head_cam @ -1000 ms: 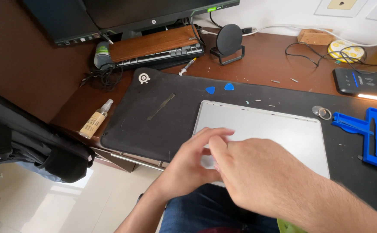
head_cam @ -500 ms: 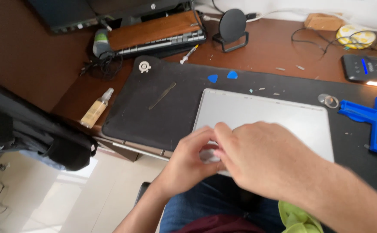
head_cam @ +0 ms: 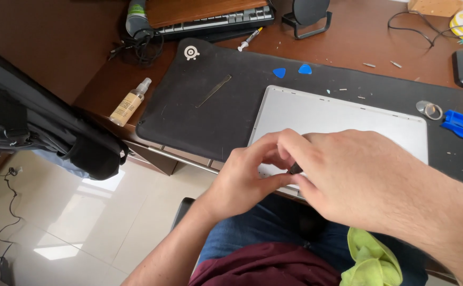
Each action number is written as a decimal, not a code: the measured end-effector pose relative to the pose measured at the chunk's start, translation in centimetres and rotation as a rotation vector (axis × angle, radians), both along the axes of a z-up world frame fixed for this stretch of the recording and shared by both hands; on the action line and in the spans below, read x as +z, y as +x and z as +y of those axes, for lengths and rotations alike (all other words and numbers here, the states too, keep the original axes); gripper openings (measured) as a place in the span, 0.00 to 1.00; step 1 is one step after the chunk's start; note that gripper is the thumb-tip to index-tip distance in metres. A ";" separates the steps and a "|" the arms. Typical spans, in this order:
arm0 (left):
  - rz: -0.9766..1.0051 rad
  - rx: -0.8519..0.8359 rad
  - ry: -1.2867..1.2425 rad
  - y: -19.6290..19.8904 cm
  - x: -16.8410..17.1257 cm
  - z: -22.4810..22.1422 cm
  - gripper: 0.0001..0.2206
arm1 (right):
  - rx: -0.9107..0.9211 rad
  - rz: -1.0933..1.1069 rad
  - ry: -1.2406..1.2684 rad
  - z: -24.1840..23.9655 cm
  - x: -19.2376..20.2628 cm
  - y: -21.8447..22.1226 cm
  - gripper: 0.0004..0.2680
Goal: The person is disassembling a laptop by unscrewing the bottom panel with a precision screwdriver.
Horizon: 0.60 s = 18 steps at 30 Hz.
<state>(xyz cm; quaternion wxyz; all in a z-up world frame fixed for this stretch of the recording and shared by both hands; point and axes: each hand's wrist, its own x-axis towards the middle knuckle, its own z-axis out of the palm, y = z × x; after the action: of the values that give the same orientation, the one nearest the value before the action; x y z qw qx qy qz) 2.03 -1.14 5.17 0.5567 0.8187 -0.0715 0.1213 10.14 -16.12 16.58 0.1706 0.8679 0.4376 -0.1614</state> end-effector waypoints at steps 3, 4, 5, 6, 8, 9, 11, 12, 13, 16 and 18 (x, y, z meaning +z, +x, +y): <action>0.076 -0.189 -0.127 -0.3 1.4 1.1 0.28 | -0.012 -0.060 -0.046 -0.1 -0.4 0.6 0.10; 0.071 -0.189 -0.124 -0.4 1.4 1.1 0.28 | -0.012 -0.064 -0.043 0.2 -0.4 0.7 0.10; 0.022 -0.197 -0.112 -0.4 1.4 1.0 0.32 | -0.013 -0.076 -0.039 0.3 -0.5 0.7 0.11; -0.027 -0.205 -0.100 -0.4 1.4 1.0 0.36 | -0.014 -0.087 -0.036 0.5 -0.6 0.8 0.13; -0.045 -0.156 -0.055 -0.2 1.5 1.1 0.35 | -0.012 -0.045 -0.014 0.7 -0.1 0.7 0.12; -0.065 -0.103 -0.012 0.0 1.6 1.1 0.34 | -0.005 -0.006 0.006 0.8 0.2 0.8 0.12; -0.074 -0.066 -0.005 0.0 1.9 2.7 0.30 | -0.035 0.026 0.049 0.2 0.7 0.9 0.09; -0.078 -0.027 -0.004 0.1 2.1 3.6 0.26 | -0.064 0.064 0.086 0.0 1.0 1.0 0.07; -0.082 -0.026 -0.001 0.4 1.9 4.5 0.26 | -0.062 0.060 0.089 -0.5 1.7 1.1 0.07; -0.161 0.301 0.194 1.8 0.3 7.0 0.10 | -0.357 0.109 0.195 -3.1 1.2 2.2 0.07; -0.134 0.504 0.508 3.1 -1.8 8.8 0.08 | -0.370 0.164 1.025 -6.4 -2.0 4.1 0.05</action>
<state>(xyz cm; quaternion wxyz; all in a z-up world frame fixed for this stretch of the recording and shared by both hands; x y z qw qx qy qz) 5.09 7.66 3.34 0.2824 0.9129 0.0681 0.2866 14.20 -22.53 14.60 -0.3396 0.8870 0.3122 -0.0220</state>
